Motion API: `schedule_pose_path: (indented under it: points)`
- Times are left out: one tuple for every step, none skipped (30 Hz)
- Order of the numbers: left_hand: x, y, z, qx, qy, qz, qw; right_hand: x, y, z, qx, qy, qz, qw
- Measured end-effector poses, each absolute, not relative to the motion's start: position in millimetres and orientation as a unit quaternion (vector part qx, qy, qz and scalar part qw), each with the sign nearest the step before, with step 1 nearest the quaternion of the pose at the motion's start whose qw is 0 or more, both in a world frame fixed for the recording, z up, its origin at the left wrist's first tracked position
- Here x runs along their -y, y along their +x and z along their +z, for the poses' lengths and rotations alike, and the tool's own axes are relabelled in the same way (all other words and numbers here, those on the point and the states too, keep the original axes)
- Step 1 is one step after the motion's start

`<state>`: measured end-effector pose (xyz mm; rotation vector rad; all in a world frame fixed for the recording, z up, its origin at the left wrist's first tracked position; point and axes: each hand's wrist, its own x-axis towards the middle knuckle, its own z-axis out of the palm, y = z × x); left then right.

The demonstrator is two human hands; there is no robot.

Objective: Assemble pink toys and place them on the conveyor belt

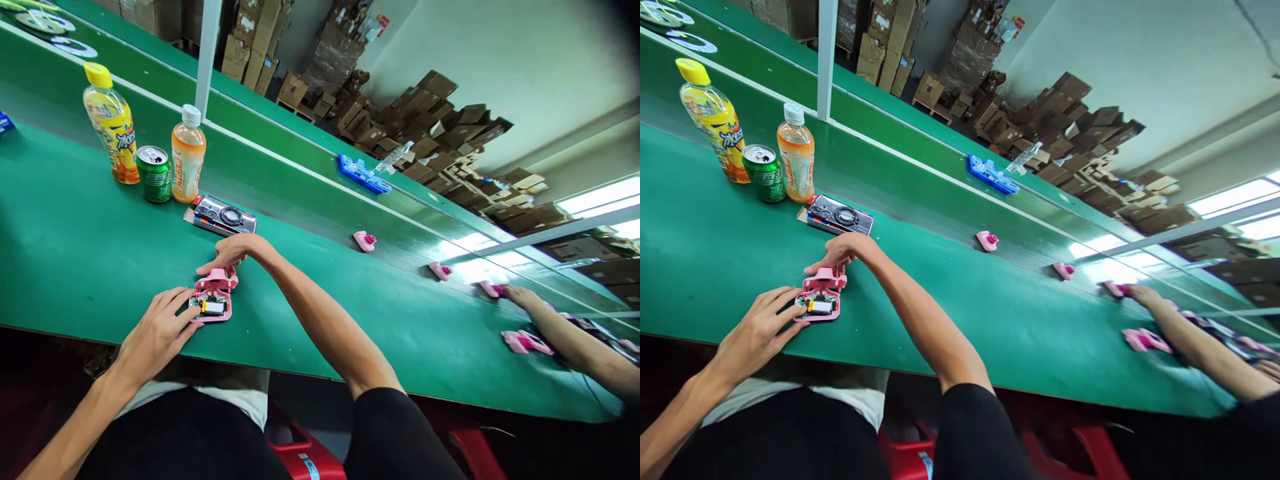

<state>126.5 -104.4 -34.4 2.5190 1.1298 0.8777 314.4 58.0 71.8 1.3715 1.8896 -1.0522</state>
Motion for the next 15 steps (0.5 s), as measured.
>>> schedule_pose_path:
  points:
    - [104.7, 125.8, -34.4, -0.390, 0.855, 0.311, 0.145, -56.1, 311.9, 75.2, -0.713, 0.502, -0.393, 0.292]
    - [105.0, 124.8, -34.1, -0.394, 0.841, 0.326, 0.174, -53.5, 311.0, 80.4, -0.720, 0.493, -0.391, 0.292]
    - [105.3, 123.5, -33.5, -0.404, 0.821, 0.343, 0.211, -50.4, 311.7, 87.2, -0.731, 0.483, -0.389, 0.284]
    - [105.5, 122.2, -32.3, -0.418, 0.794, 0.361, 0.254, -46.8, 313.6, 94.9, -0.746, 0.468, -0.390, 0.268]
    - [105.6, 121.1, -30.3, -0.434, 0.759, 0.382, 0.300, -42.9, 316.4, 103.1, -0.764, 0.449, -0.395, 0.244]
    - [105.7, 120.5, -27.4, -0.452, 0.716, 0.407, 0.343, -38.4, 319.6, 111.0, -0.785, 0.425, -0.398, 0.212]
    - [105.6, 120.7, -23.7, -0.468, 0.671, 0.431, 0.381, -33.5, 322.9, 118.3, -0.808, 0.398, -0.399, 0.174]
    - [105.4, 122.0, -19.1, -0.479, 0.625, 0.457, 0.415, -28.0, 325.9, 124.7, -0.830, 0.373, -0.394, 0.130]
    - [105.1, 124.4, -14.0, -0.479, 0.578, 0.486, 0.448, -22.3, 328.6, 130.0, -0.848, 0.353, -0.386, 0.087]
    - [104.5, 127.9, -8.7, -0.468, 0.532, 0.514, 0.483, -16.4, 330.8, 134.3, -0.862, 0.340, -0.374, 0.048]
    - [103.6, 132.4, -3.3, -0.451, 0.487, 0.538, 0.520, -10.8, 332.6, 137.9, -0.872, 0.331, -0.361, 0.013]
    - [102.3, 137.6, 1.7, -0.430, 0.444, 0.555, 0.557, -5.8, 334.1, 141.0, -0.878, 0.325, -0.352, -0.014]
    - [100.5, 143.0, 6.3, -0.408, 0.405, 0.568, 0.589, -1.7, 335.4, 144.0, -0.881, 0.319, -0.347, -0.031]
    - [98.4, 148.2, 10.2, -0.392, 0.375, 0.576, 0.612, 1.2, 336.5, 147.1, -0.885, 0.312, -0.342, -0.041]
    - [96.0, 153.0, 13.6, -0.384, 0.357, 0.578, 0.626, 2.8, 337.5, 150.3, -0.889, 0.305, -0.339, -0.045]
